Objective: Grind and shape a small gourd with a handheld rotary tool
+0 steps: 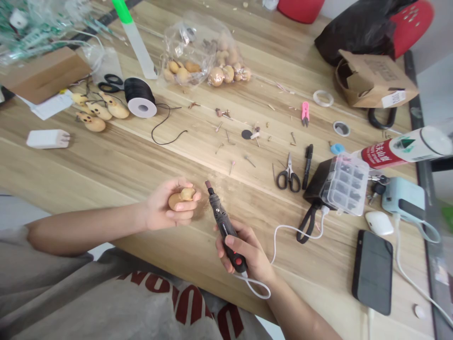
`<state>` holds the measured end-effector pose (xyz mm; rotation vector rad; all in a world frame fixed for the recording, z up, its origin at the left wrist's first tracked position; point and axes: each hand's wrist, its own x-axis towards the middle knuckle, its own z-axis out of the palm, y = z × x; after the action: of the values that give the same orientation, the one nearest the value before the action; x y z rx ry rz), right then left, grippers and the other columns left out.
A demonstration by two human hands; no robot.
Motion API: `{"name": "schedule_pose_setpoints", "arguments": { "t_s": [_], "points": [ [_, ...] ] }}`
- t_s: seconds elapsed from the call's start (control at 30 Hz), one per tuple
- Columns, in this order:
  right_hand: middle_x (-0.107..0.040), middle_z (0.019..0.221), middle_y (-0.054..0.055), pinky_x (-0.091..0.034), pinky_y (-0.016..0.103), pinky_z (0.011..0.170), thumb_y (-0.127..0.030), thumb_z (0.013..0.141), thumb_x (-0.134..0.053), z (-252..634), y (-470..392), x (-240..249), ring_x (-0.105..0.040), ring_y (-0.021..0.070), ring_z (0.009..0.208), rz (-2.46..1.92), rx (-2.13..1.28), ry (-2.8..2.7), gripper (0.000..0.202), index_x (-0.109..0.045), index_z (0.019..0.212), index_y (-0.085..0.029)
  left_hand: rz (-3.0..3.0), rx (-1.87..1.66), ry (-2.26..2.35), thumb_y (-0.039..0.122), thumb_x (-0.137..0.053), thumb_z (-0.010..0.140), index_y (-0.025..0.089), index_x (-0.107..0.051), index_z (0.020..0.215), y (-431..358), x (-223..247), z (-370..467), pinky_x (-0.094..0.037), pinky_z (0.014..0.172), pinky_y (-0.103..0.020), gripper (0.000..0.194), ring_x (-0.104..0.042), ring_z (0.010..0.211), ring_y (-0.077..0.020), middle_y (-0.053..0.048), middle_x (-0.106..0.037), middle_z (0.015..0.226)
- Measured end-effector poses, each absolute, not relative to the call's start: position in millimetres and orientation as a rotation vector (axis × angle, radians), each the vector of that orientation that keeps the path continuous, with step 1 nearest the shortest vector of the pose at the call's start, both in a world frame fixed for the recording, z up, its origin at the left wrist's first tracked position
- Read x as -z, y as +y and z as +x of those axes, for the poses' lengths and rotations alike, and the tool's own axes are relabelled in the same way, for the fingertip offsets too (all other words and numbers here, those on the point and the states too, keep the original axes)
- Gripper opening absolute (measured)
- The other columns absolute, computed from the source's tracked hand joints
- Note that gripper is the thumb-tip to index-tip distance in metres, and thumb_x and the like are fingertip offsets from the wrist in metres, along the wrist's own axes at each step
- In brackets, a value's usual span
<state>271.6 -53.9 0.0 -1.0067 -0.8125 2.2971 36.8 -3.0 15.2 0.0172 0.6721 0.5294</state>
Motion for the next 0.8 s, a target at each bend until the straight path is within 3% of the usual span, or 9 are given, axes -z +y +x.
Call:
{"name": "schedule_pose_setpoints", "arguments": {
  "t_s": [0.8],
  "points": [
    [-0.062, 0.064, -0.001, -0.030, 0.019, 0.035, -0.049, 0.082, -0.073, 274.4, -55.0, -0.3, -0.045, 0.0063, 0.036, -1.028, -2.297, -0.821, 0.043, -0.064, 0.105, -0.014, 0.020, -0.532, 0.661, 0.030, -0.053, 0.079, 0.012, -0.065, 0.066, -2.4, -12.9, 37.2, -0.031, 0.036, -0.020, 0.025, -0.034, 0.028, -0.0072, 0.002, -0.047, 0.040]
  ]
}}
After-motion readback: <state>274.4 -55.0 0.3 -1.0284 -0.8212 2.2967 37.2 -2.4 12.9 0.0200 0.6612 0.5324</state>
